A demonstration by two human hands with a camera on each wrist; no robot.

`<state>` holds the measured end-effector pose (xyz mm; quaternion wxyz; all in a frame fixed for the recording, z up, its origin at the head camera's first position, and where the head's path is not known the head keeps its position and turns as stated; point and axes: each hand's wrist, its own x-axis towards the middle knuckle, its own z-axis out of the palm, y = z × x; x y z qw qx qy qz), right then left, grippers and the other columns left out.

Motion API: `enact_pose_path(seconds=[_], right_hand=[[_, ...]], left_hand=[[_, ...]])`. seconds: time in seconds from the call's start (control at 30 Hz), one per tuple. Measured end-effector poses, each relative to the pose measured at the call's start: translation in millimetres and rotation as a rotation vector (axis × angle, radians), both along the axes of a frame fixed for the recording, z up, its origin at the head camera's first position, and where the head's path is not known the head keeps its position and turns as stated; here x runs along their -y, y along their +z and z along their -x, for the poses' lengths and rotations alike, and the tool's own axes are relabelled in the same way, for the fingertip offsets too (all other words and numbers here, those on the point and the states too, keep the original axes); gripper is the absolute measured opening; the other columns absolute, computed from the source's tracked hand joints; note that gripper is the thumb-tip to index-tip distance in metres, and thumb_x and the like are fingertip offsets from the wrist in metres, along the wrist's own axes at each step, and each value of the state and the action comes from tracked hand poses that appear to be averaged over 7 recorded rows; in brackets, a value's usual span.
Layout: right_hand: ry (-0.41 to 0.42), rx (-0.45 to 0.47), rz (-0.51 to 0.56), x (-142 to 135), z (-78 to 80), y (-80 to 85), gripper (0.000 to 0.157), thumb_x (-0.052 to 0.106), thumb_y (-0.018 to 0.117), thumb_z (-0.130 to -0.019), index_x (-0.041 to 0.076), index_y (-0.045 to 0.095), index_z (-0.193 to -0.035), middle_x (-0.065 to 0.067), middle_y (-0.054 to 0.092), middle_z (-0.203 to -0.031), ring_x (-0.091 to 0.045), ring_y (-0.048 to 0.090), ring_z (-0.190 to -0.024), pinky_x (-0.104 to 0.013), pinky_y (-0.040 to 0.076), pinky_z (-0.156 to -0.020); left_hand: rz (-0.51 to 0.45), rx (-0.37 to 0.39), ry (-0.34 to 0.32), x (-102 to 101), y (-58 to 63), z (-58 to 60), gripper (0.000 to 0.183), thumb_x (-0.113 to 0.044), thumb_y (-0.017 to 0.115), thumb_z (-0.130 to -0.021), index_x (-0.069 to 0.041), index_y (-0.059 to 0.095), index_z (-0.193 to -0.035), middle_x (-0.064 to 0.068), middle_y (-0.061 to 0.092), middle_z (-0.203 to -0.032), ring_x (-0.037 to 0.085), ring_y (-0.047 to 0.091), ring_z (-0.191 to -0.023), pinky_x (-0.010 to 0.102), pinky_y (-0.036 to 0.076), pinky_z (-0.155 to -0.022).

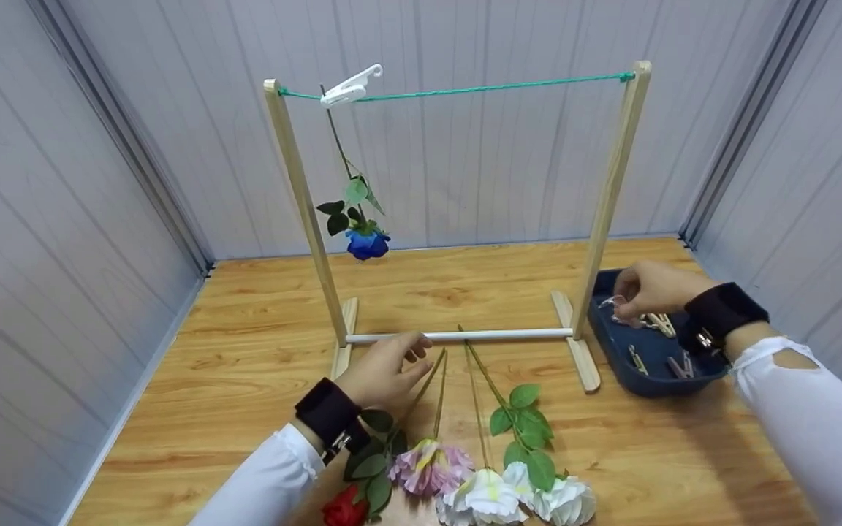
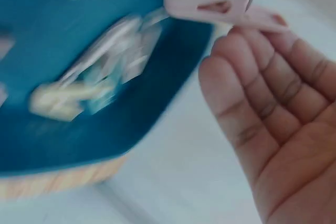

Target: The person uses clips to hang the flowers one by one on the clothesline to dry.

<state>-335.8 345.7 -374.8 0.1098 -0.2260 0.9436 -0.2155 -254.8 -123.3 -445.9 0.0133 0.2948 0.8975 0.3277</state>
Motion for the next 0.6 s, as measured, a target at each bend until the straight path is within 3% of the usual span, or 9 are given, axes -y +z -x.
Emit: enact_pose_path(seconds=[0.13, 0.3, 0.37, 0.6], right_hand=[[0.121, -0.041, 0.203, 22.4, -21.4, 8.5, 0.013, 0.003, 0.083, -0.088, 0.001, 0.075, -0.098, -0.002, 0.075, -0.082, -0.006, 0.067, -0.071, -0.022, 0.056, -0.066], [0.248, -0.213, 0.335, 48.3, -37.5, 2.6, 0.017, -0.001, 0.085, -0.086, 0.005, 0.076, -0.099, 0.002, 0.075, -0.083, -0.003, 0.068, -0.073, -0.023, 0.058, -0.066], [0.280, -0.244, 0.383, 56.4, -39.7, -3.2, 0.019, -0.002, 0.084, -0.088, 0.005, 0.075, -0.103, -0.001, 0.076, -0.086, -0.004, 0.071, -0.076, -0.024, 0.060, -0.067], [0.340, -0.215, 0.607, 78.4, -35.0, -27.1, 0.021, -0.012, 0.076, -0.089, -0.004, 0.070, -0.107, -0.010, 0.079, -0.096, -0.007, 0.075, -0.088, -0.023, 0.062, -0.077]], left_hand=[[-0.005, -0.027, -0.007, -3.3, 0.3, 5.6, 0.029, -0.025, 0.059, -0.114, -0.002, 0.068, -0.130, 0.015, 0.074, -0.119, 0.031, 0.071, -0.111, 0.050, 0.059, -0.096], [-0.026, -0.081, -0.029, -7.7, 2.3, 11.1, 0.028, -0.025, 0.057, -0.115, -0.005, 0.070, -0.128, 0.012, 0.075, -0.116, 0.028, 0.072, -0.109, 0.049, 0.059, -0.095], [-0.026, -0.104, -0.045, -10.0, 3.0, 12.7, 0.027, -0.024, 0.056, -0.115, -0.005, 0.071, -0.128, 0.011, 0.076, -0.116, 0.027, 0.072, -0.108, 0.048, 0.059, -0.095], [-0.031, -0.176, -0.087, -20.2, 3.6, 18.2, 0.027, -0.024, 0.055, -0.116, -0.007, 0.071, -0.129, 0.008, 0.076, -0.115, 0.023, 0.071, -0.105, 0.042, 0.059, -0.091]])
